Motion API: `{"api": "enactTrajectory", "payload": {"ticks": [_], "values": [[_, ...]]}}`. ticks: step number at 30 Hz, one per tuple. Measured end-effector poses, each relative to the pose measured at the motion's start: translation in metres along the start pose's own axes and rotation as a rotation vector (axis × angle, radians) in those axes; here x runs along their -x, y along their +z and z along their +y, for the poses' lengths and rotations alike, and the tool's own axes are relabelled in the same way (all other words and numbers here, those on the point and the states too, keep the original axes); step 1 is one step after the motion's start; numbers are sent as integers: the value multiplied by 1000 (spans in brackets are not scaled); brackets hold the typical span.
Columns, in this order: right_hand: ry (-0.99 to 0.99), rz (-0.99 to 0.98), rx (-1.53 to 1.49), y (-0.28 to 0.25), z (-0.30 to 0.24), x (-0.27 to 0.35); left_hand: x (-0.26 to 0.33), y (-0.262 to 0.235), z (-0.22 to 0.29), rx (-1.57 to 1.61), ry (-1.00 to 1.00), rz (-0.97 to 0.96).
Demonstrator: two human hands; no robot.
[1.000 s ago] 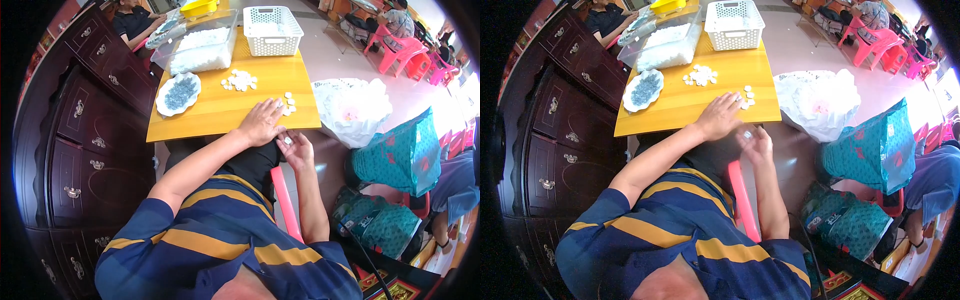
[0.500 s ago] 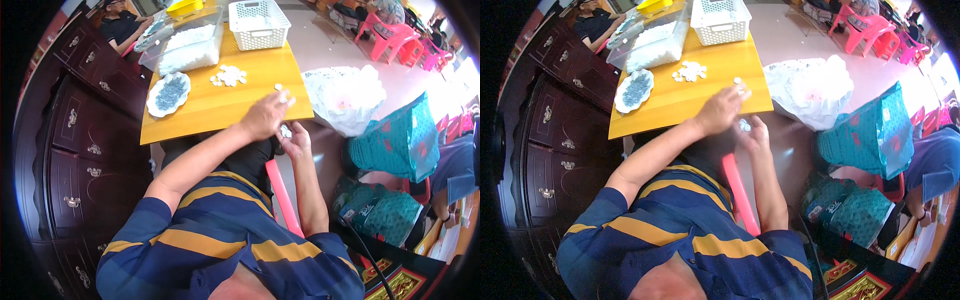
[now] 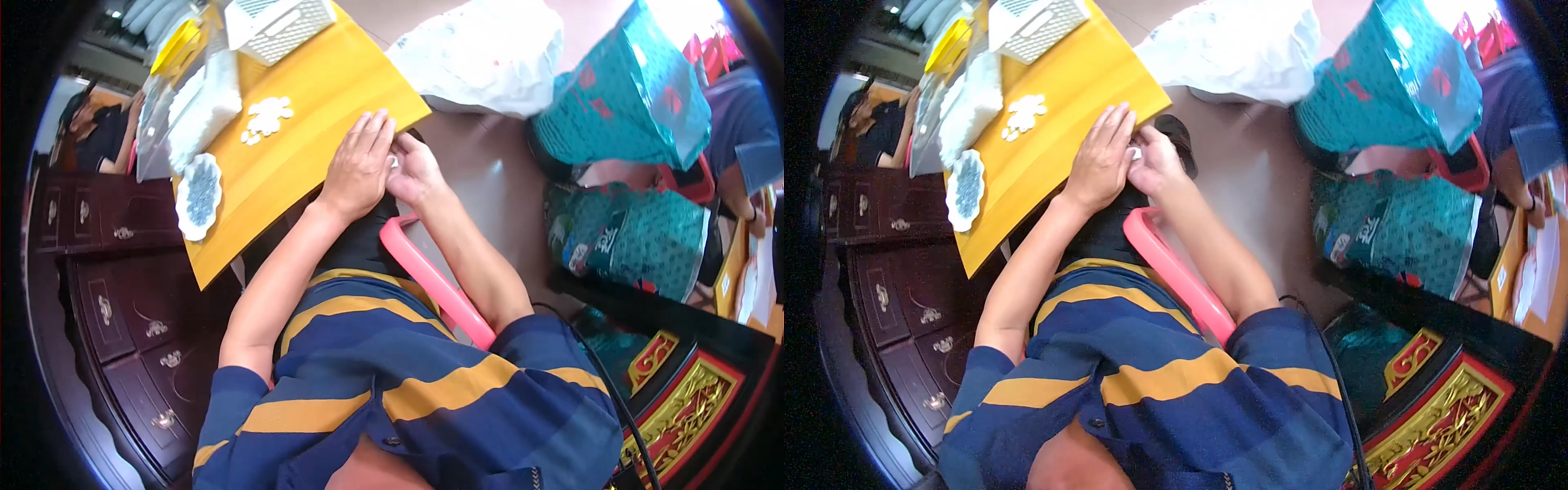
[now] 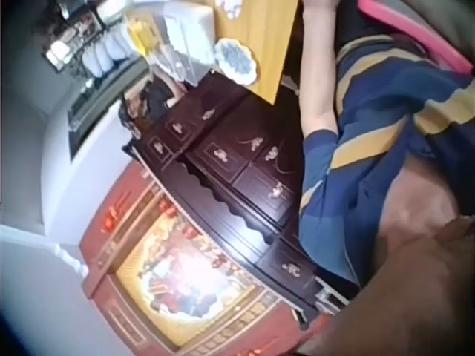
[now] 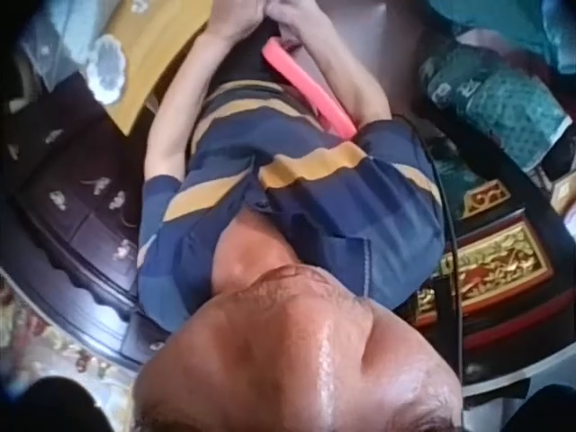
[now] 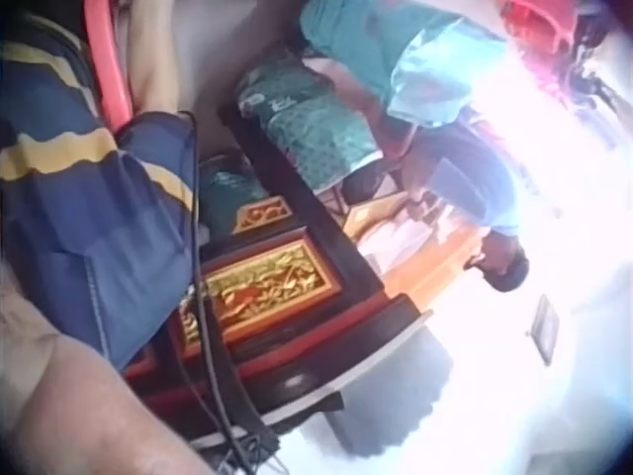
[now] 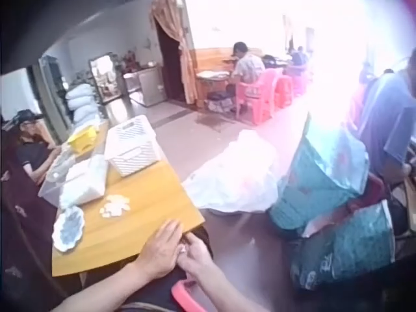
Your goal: Assemble small metal components into white plastic rings.
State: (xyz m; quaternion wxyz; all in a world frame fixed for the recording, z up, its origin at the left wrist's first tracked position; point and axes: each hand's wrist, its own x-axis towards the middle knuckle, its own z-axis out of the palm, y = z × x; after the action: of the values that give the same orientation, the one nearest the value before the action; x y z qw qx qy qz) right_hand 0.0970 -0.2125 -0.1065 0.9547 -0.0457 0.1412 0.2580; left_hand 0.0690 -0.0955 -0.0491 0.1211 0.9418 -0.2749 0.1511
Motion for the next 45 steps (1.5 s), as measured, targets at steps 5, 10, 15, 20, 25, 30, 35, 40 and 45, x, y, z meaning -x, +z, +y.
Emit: {"api": "enactTrajectory", "payload": {"ticks": [5,10,15,20,25,30,35,40,45], "values": [[27,-58,-109,-25,0,0,10,1,26,-38,178,29],[124,-88,-169,-56,-3,2,10,-2,30,143,239,-8],[19,139,73,-122,-50,36,4,-14,25,385,40,-65],[-241,590,517,-244,-113,96,17,-11,31,689,-46,-311],[-74,890,765,-323,-90,106,30,3,51,745,39,-511],[74,920,1458,-389,-38,52,27,15,48,794,40,-483],[26,877,1881,-380,-15,-16,31,15,40,851,6,-439],[137,768,1984,-359,-19,-71,27,16,34,893,1,-504],[414,700,1869,-327,-20,-108,27,20,30,948,-14,-498]]}}
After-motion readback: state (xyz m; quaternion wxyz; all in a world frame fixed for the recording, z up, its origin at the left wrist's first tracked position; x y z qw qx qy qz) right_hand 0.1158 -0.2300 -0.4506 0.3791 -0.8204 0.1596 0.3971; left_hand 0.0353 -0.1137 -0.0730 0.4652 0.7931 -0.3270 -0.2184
